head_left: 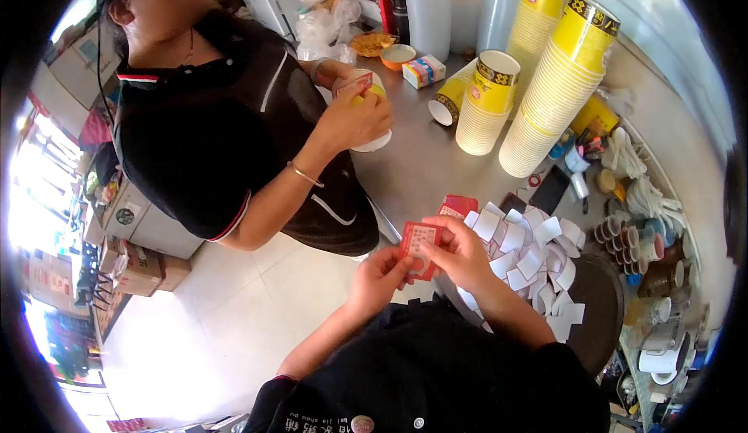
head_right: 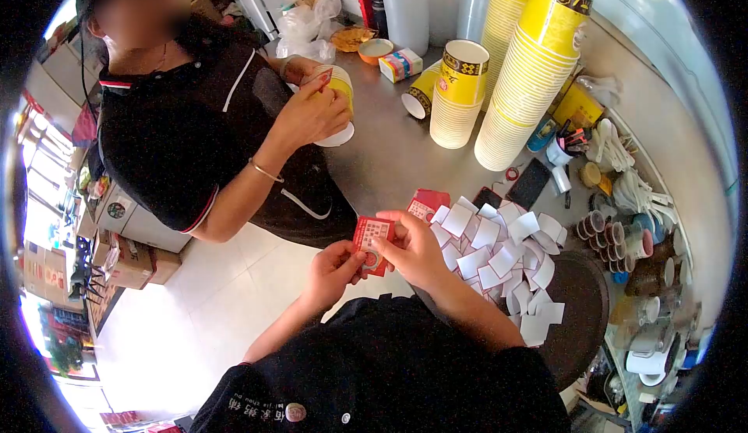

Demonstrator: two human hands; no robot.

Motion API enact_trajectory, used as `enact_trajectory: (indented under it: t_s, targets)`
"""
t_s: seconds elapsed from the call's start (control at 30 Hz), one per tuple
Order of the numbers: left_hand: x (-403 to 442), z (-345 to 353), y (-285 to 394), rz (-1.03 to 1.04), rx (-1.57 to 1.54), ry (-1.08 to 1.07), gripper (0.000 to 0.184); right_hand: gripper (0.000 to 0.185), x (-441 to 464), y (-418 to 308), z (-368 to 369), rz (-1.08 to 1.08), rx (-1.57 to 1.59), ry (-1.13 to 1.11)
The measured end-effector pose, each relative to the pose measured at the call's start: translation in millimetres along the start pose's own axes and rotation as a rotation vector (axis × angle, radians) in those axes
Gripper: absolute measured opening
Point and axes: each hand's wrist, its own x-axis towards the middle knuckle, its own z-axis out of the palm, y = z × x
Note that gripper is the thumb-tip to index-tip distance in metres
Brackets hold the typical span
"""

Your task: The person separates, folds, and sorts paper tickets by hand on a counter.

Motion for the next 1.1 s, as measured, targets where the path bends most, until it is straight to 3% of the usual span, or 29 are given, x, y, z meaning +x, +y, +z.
enact_trajectory:
  t_s: [0.2,0.57,0.9,1.03,1.1]
  targets:
    - [-12.5,-6.5,15.0,-0.021,-0.348,0.001,0.012,0.034,0.8,-9.9,0.6,-0.079,0.082,0.086]
    - [-13.5,-12.4,15.1,-0.053,-0.46,-0.036,0.01,0.034,1.4,-15.7,2.5,-0.065,0.121,0.077]
    - [-16.2,-12.3,12.2,0.067,-0.508,-0.103,0.006,0.037,0.2,4.3,9.8,-0.03,0.071,0.011]
    - [-16.3,-9.4,13.1,0.098,-0.514,-0.069,0.004,0.04,-6.4,-4.7,18.2,-0.069,-0.222,-0.002]
    - [-15.6,-8.5,12.8,0.112,-0.517,-0.066,0.005,0.033,-7.3,-10.4,19.5,-0.494,-0.649,0.154]
